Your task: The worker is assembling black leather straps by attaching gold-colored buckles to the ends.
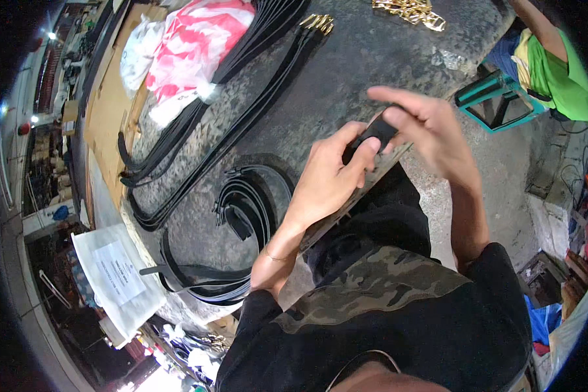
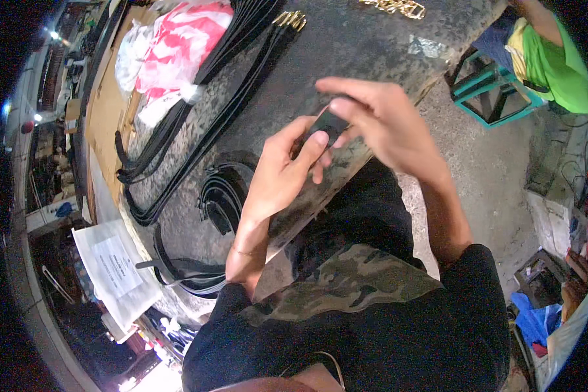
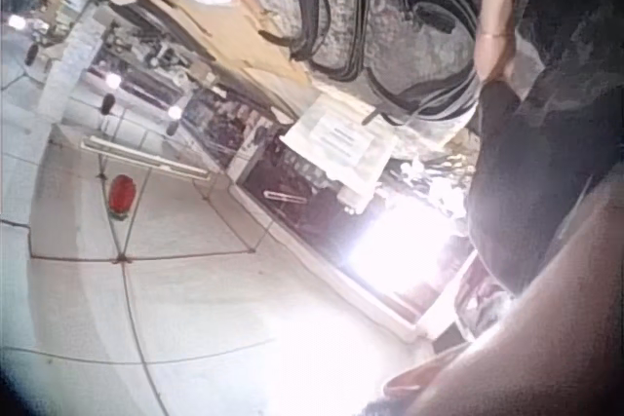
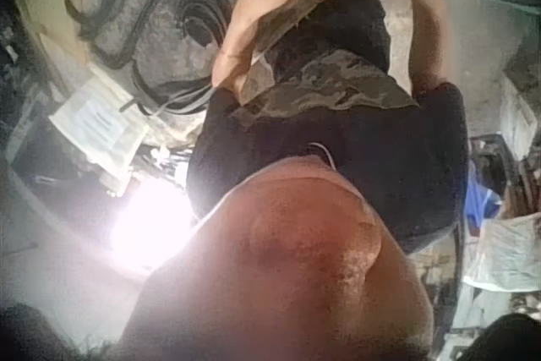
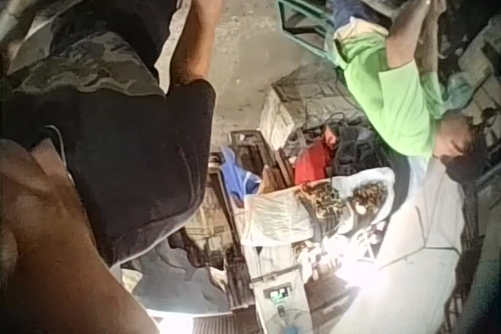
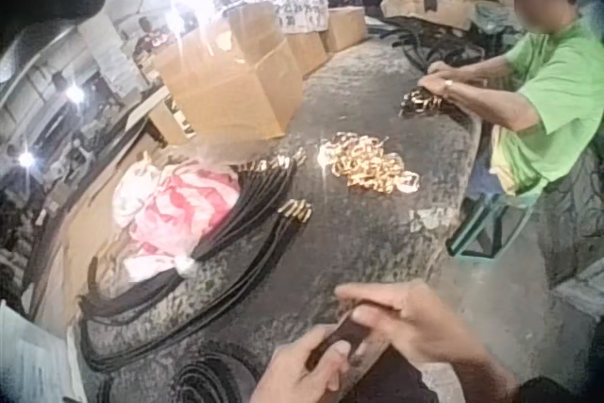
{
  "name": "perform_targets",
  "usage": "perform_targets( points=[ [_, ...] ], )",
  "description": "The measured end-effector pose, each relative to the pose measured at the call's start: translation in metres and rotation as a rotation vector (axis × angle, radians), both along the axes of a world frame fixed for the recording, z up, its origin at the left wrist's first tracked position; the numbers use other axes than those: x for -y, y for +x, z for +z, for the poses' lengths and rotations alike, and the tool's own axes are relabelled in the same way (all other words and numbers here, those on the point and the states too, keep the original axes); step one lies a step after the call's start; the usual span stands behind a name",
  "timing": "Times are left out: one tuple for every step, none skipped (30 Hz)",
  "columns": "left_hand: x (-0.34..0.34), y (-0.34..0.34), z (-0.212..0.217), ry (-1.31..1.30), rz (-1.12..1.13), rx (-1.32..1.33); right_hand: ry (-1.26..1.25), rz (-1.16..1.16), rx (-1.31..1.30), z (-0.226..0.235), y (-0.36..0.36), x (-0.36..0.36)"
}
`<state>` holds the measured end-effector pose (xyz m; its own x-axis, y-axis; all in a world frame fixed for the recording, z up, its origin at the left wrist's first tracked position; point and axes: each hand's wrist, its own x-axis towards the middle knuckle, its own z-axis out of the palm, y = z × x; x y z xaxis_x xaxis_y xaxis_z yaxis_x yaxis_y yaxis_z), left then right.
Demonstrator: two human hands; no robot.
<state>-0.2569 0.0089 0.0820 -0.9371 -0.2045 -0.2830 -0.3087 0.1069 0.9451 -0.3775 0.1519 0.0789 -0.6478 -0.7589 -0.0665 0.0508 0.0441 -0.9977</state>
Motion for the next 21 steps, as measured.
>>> perform_targets(
  points=[
    [0.002,0.0,0.005,0.001,0.008,0.005,-0.104,0.023,0.179,0.001,-0.006,-0.002],
    [0.004,0.001,0.011,0.031,0.002,0.038,-0.208,0.044,0.36,-0.001,-0.01,-0.003],
    [0.006,0.002,0.012,0.063,-0.005,0.069,-0.248,0.062,0.374,-0.003,-0.01,-0.004],
    [0.008,0.002,0.011,0.065,-0.001,0.072,-0.245,0.065,0.378,-0.003,-0.01,-0.003],
    [0.011,0.001,0.008,0.057,-0.007,0.056,-0.231,0.064,0.343,-0.001,-0.009,-0.003],
    [0.013,0.003,0.006,0.046,-0.011,0.041,-0.218,0.065,0.311,0.0,-0.007,-0.002],
    [0.013,0.004,0.005,0.046,-0.008,0.044,-0.219,0.067,0.315,0.0,-0.004,0.0],
    [0.012,0.005,0.004,0.027,0.012,0.013,-0.134,0.092,0.163,0.001,-0.001,0.003],
    [0.011,0.006,0.003,0.012,0.029,-0.022,-0.045,0.112,0.009,0.002,0.002,0.004],
    [0.013,0.008,0.001,0.015,0.027,-0.024,-0.042,0.111,0.006,0.002,0.003,0.006],
    [0.014,0.009,-0.002,0.051,0.056,-0.036,-0.087,0.073,0.014,0.0,0.005,0.008],
    [0.014,0.008,-0.004,0.093,0.078,-0.056,-0.128,0.029,0.014,-0.002,0.005,0.008],
    [0.015,0.009,-0.003,0.1,0.07,-0.071,-0.121,0.023,-0.002,-0.003,0.004,0.008],
    [0.017,0.015,0.001,0.049,0.071,-0.027,-0.133,-0.038,0.119,-0.003,0.001,0.009],
    [0.017,0.015,0.003,-0.002,0.073,0.005,-0.145,-0.098,0.227,-0.004,-0.008,0.008],
    [0.017,0.019,-0.006,-0.008,0.112,-0.051,-0.111,-0.234,0.088,-0.015,-0.026,0.01],
    [0.018,0.019,-0.005,-0.023,0.116,-0.047,-0.075,-0.379,-0.056,-0.03,-0.051,0.013],
    [0.018,0.017,-0.005,-0.038,0.115,-0.042,0.12,-0.491,-0.276,-0.05,-0.083,0.007],
    [0.018,0.015,-0.007,-0.037,0.105,-0.066,0.31,-0.599,-0.491,-0.072,-0.117,-0.002],
    [0.019,0.014,-0.01,-0.015,0.085,-0.066,0.401,-0.693,-0.605,-0.091,-0.148,-0.009],
    [0.021,0.015,-0.011,0.003,0.077,-0.059,0.488,-0.776,-0.712,-0.104,-0.173,-0.012]
  ],
)
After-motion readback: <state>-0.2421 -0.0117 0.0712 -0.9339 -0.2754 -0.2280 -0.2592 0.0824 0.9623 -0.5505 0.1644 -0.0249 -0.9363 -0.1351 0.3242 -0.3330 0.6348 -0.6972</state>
